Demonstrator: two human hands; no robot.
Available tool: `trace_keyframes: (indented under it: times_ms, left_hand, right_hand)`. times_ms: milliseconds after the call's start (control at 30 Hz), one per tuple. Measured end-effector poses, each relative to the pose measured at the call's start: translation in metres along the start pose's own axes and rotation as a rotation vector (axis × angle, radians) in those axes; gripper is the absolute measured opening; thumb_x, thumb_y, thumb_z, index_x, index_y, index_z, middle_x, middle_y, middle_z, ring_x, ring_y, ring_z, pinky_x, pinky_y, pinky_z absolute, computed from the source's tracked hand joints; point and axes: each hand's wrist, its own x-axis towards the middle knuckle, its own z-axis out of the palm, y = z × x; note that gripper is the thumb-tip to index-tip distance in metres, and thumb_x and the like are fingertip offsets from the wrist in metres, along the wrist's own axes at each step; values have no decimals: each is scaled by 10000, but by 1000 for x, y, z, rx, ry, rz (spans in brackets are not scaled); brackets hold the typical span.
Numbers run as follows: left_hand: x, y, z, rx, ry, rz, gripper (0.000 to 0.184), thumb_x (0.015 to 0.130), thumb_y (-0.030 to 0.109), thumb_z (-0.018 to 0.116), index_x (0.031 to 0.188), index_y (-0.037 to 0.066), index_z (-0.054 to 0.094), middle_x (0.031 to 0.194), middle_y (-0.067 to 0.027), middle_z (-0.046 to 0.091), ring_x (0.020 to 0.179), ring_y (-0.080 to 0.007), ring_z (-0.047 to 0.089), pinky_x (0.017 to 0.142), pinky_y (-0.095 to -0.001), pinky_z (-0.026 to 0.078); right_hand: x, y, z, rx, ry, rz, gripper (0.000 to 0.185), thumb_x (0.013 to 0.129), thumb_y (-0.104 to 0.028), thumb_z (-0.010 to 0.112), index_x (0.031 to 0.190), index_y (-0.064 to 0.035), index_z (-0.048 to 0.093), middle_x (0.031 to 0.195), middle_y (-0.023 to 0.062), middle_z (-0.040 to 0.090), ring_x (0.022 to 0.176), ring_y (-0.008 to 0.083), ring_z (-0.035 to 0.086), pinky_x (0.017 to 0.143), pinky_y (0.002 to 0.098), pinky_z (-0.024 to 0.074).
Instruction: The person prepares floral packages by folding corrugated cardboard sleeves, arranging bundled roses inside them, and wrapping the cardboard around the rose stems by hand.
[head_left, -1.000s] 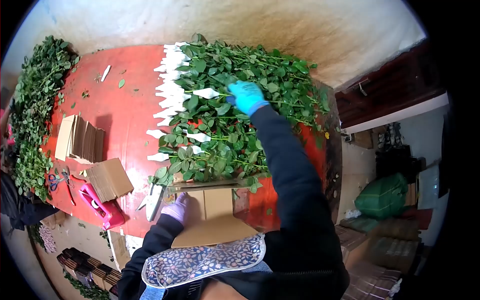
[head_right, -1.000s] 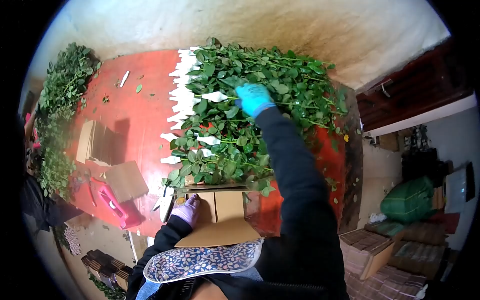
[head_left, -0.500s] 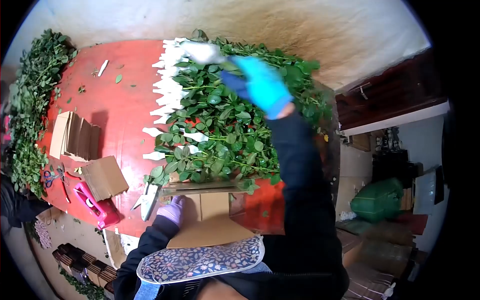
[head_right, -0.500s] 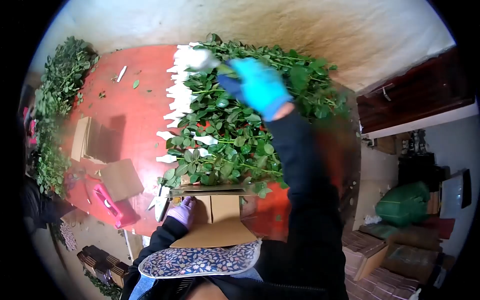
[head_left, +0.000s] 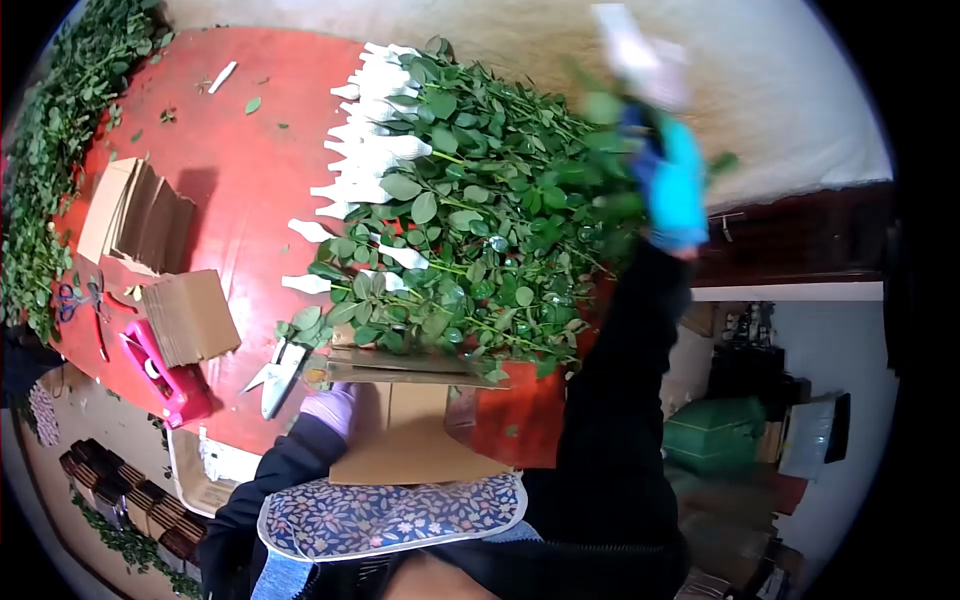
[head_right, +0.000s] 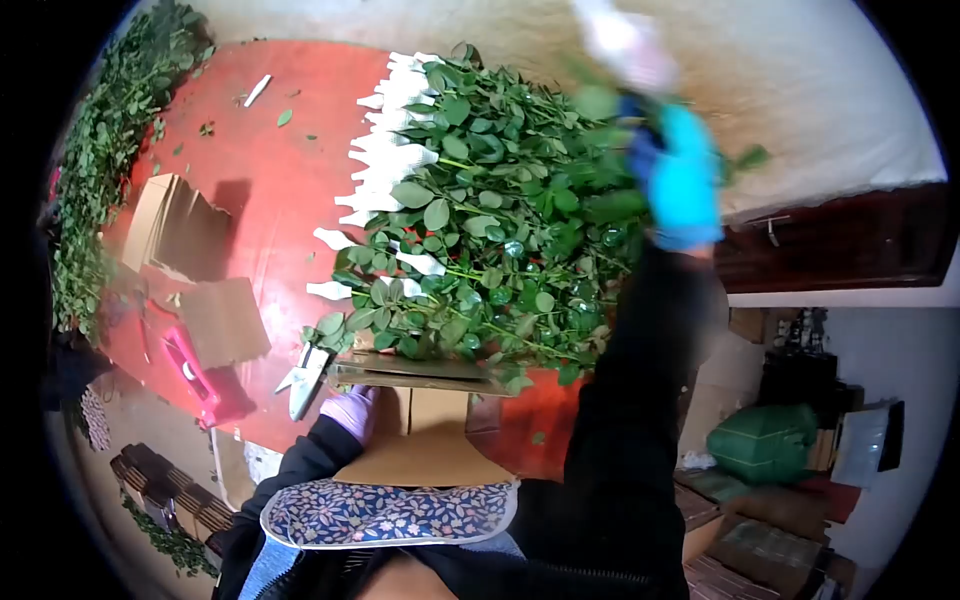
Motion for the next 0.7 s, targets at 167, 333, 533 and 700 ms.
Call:
trace_keyframes:
  times_ms: [167,333,533,700]
  left_hand:
    - [3,-2,-2,90,41,83,348,865,149,506,1192,39,548,1039,-173,608,670,-283,669,509,-430,510]
    - [4,-2,-3,-9,17,23,299,925,168,445,1187,80,560,1141,-136,604,717,-327,654,540,-456,503]
    - [3,-2,9,-179,92,-56,266,987,236,426,1124,45,551,827,-183,646,628,-361,628,539,-470,479]
    - [2,-1,-3,-118,77,14,269,863,124,499,1103,35,578,1004,-137,628,660,-272,660,532,-421,496]
  right_hand:
    - [-21,5,18,-181,-142,63,244,859,-40,563,1094,-53,628,968,101,629,851,199,626,682,347,548]
    - [-8,195,88,-1255,-595,-636,702,711,-106,734,1365,-116,478,1183,187,606,932,356,643,790,429,536]
    - [8,194,76,-1212,-556,-553,362,753,-28,616,1109,-88,648,945,168,648,837,370,632,743,446,519]
    - [5,92,37,-34,-242,67,241,889,-154,595,1103,-48,626,959,101,645,825,200,652,644,331,539]
